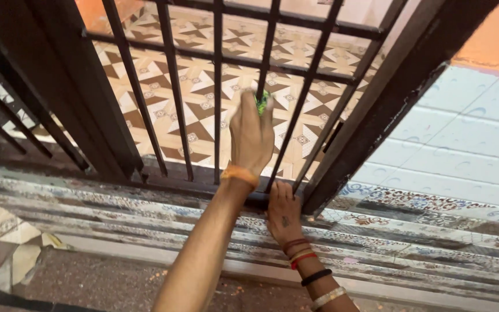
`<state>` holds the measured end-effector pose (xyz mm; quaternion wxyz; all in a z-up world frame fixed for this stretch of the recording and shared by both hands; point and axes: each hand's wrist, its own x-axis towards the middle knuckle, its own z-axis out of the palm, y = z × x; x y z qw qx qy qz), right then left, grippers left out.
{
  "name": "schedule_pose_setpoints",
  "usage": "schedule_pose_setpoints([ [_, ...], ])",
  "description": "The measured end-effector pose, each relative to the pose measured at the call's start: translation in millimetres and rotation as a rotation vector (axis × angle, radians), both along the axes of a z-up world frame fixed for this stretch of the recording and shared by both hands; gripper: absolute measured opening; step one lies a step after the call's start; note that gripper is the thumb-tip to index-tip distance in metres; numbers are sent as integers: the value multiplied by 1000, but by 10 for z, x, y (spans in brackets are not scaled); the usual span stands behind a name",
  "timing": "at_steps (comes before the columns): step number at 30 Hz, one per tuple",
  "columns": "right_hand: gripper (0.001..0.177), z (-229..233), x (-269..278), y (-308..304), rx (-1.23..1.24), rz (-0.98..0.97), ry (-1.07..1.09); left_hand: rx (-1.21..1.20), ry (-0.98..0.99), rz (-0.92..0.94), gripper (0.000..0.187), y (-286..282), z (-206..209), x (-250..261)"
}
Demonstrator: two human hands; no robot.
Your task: The person wipes the metal bars of a security gate using a patterned cloth. They systematically clean the vertical and horizontal bars, moving from top to bottom and side to side.
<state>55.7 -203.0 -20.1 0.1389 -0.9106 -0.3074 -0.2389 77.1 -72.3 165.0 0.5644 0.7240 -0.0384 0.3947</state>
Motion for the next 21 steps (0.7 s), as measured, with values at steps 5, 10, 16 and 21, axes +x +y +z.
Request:
schedule_pose_setpoints([
  [5,63,-36,-20,105,-44,-144,83,65,-5,-115,22,163,-909,21],
  [10,66,-150,18,168,-44,-211,-1,86,158,-110,29,247,-1723,-69],
  [16,69,-133,4,265,-91,-295,-23,28,212,-254,27,402,-1568,-129],
  [21,64,-203,9,311,-44,-341,14,50,399,-357,26,506,-932,-128],
])
